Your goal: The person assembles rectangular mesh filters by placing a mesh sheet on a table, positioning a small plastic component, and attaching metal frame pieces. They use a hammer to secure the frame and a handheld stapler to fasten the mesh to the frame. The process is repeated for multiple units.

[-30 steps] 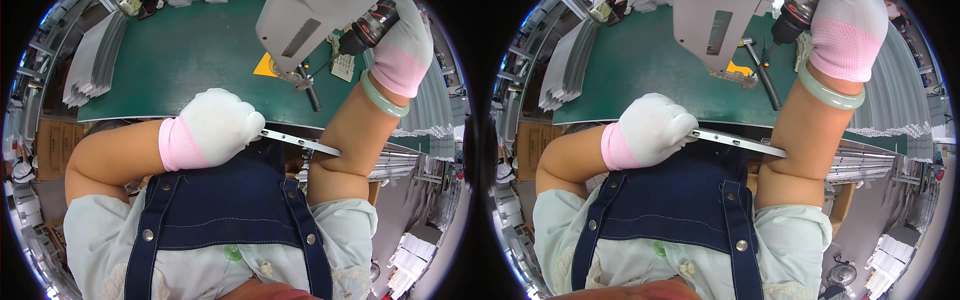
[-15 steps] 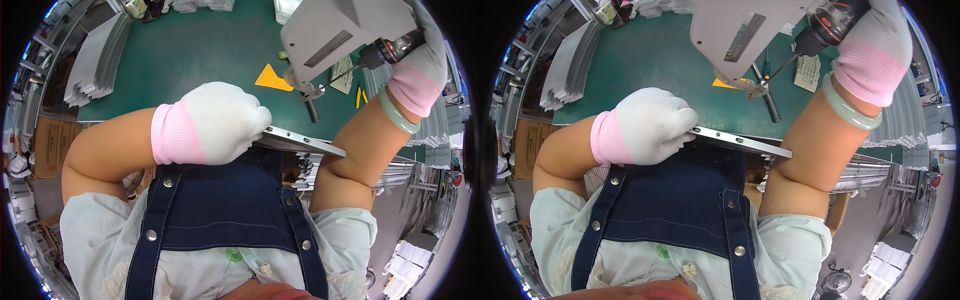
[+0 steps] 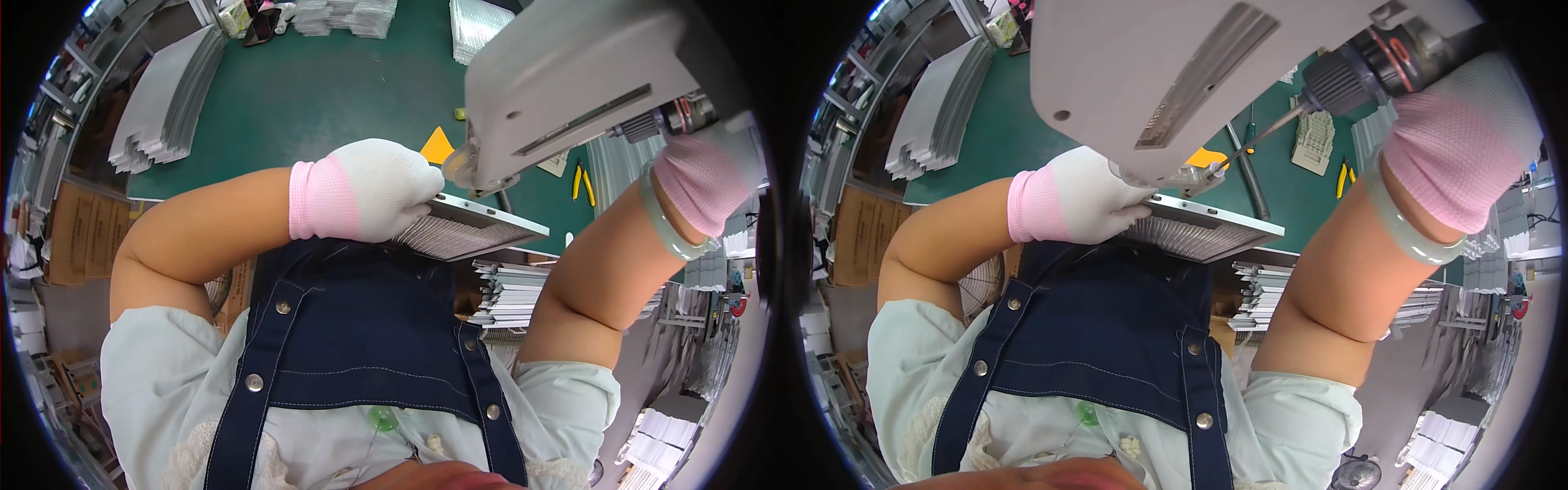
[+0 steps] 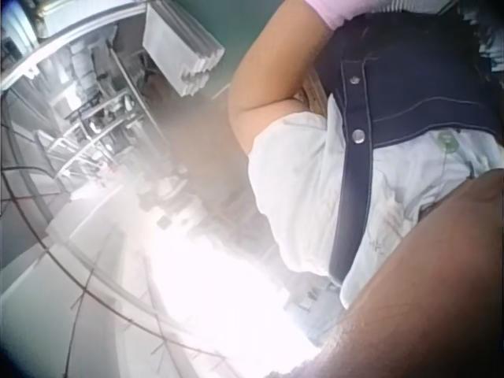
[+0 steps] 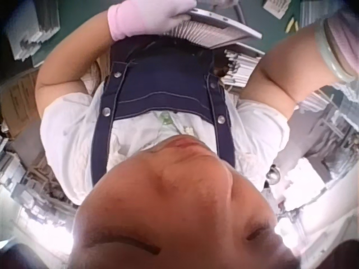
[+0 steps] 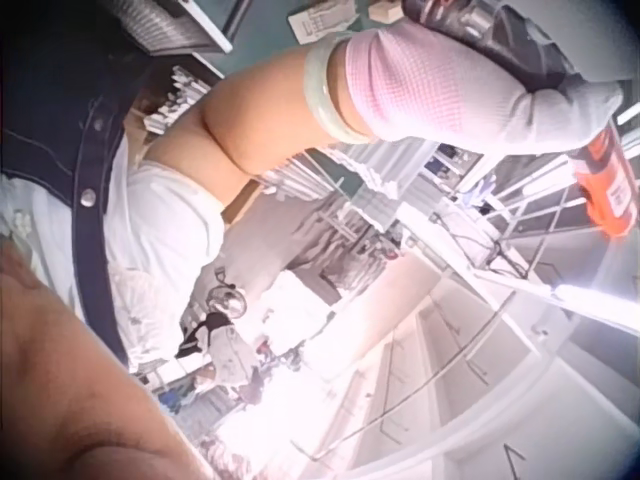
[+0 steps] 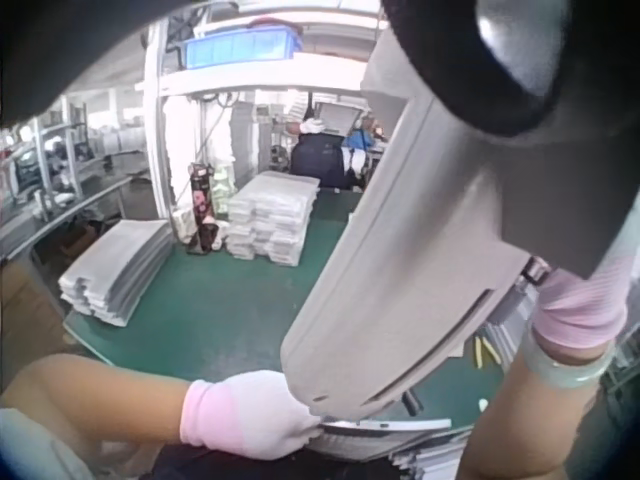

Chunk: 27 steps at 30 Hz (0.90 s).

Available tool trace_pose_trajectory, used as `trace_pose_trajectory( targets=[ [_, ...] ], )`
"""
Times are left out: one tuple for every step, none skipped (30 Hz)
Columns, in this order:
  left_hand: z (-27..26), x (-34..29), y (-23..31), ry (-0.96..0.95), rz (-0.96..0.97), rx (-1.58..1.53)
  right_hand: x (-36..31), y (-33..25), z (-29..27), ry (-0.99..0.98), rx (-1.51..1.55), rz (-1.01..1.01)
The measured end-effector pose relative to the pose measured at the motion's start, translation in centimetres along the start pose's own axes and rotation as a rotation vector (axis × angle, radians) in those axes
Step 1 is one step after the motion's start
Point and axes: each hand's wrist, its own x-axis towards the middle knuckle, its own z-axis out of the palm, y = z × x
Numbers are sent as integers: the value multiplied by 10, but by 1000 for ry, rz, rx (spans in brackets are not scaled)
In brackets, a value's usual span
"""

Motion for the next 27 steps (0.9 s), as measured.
trace_pose_trajectory(
  targets=[
    [1, -1, -2, -9, -5, 7, -1, 3, 0, -8, 1, -1],
    [2, 0, -3, -19, -9, 15, -2, 6, 0, -14, 0, 1],
    [1, 0, -5, -35, -17, 17, -1, 7, -3, -11, -8, 5],
    [1, 1, -6, -51, -26, 20, -2, 11, -5, -15, -14, 9],
    [0, 2, -6, -75, -42, 17, -3, 14, -7, -17, -22, 10],
    [-1, 3, -6, -98, -57, 14, -5, 15, -10, -14, -29, 14],
    [-3, 5, -4, -112, -77, 11, -6, 16, -11, -3, -64, 3],
    [-7, 7, -2, -127, -97, 9, -9, 15, -11, 4, -86, 0],
    [-9, 7, 0, -142, -117, 3, -12, 12, -5, 45, -234, -37],
    [-9, 8, 0, -144, -119, 16, -13, 9, -2, 67, -191, -23],
    [-8, 8, -1, -146, -122, 29, -12, 6, 0, 89, -148, -9],
    [-8, 8, -1, -150, -126, 39, -13, 3, 5, 111, -105, 9],
    [-9, 9, 0, -173, -140, 36, -14, -1, 12, 135, -78, 93],
    [-10, 10, 2, -196, -153, 33, -15, -7, 22, 158, -51, 177],
    [-11, 10, 4, -222, -164, 30, -15, -13, 28, 185, -26, 260],
    [-7, 10, 3, -174, -149, 34, -17, -10, 27, 107, -48, 226],
    [2, 11, 0, -126, -133, 38, -20, -2, 24, 28, -70, 193],
    [10, 12, -3, -84, -109, 41, -25, 8, 20, -43, -99, 158],
    [15, 14, -7, -41, -81, 56, -31, 19, 19, -124, -311, -2],
    [20, 16, -10, 2, -52, 70, -29, 17, 14, -455, -643, -283],
    [22, 16, -12, 48, -35, 84, -40, 20, 28, -246, -326, 20],
    [21, 15, -12, -11, -85, 72, -52, 25, 44, -41, 2, 320],
    [17, 14, -10, -70, -137, 58, -50, 27, 47, -56, 111, 413],
    [14, 16, -8, -137, -159, 40, -49, 24, 45, -51, 112, 427],
    [17, 18, -9, -107, -128, 48, -48, 24, 42, -47, 114, 442],
    [21, 20, -12, -76, -98, 56, -45, 26, 38, -43, 117, 458],
    [24, 20, -15, -45, -82, 67, -46, 27, 38, -41, 121, 461]
  ],
)
